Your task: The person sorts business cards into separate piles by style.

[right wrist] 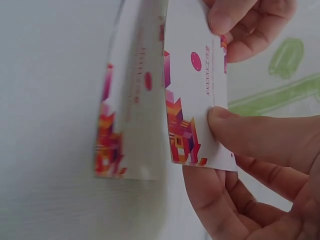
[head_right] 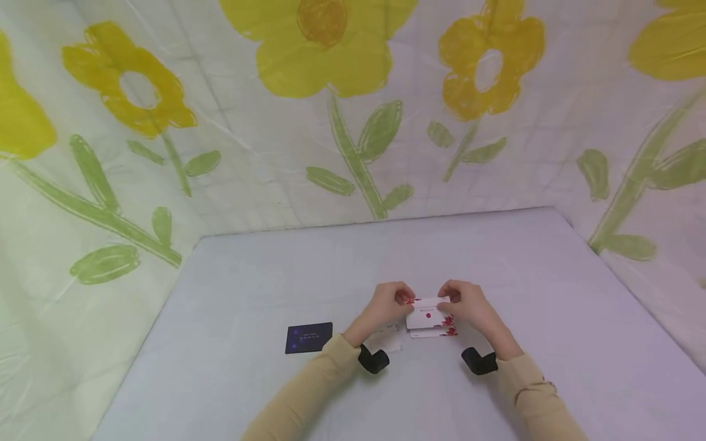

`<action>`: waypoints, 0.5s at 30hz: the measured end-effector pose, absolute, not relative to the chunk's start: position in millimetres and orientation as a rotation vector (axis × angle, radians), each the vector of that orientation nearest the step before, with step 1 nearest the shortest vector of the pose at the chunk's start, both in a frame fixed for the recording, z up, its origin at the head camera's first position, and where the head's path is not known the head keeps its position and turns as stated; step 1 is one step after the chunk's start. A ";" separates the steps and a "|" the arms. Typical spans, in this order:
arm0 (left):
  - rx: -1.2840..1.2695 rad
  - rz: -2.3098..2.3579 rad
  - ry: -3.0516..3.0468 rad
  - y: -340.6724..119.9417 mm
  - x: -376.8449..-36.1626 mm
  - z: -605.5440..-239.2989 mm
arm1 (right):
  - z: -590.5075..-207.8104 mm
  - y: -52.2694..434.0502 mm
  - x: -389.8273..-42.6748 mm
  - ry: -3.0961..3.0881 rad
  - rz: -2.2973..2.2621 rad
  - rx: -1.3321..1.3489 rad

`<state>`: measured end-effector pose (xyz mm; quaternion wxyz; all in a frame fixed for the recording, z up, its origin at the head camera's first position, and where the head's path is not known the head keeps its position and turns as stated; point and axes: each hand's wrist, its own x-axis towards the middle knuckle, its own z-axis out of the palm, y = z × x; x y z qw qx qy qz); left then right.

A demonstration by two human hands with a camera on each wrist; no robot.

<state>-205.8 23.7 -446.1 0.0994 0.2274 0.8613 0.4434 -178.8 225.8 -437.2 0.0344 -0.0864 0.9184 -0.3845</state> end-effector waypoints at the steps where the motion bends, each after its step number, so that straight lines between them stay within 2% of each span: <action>1: 0.652 1.316 2.543 25.0 -204.8 -448.1 | -439.2 226.0 -178.0 2.822 -1.177 -0.262; 7: 0.590 1.336 2.545 28.7 -199.4 -455.7 | -448.1 223.1 -175.9 2.877 -1.106 -0.283; 15: 0.660 1.261 2.629 33.6 -196.7 -459.2 | -444.3 218.7 -169.7 2.913 -1.015 -0.290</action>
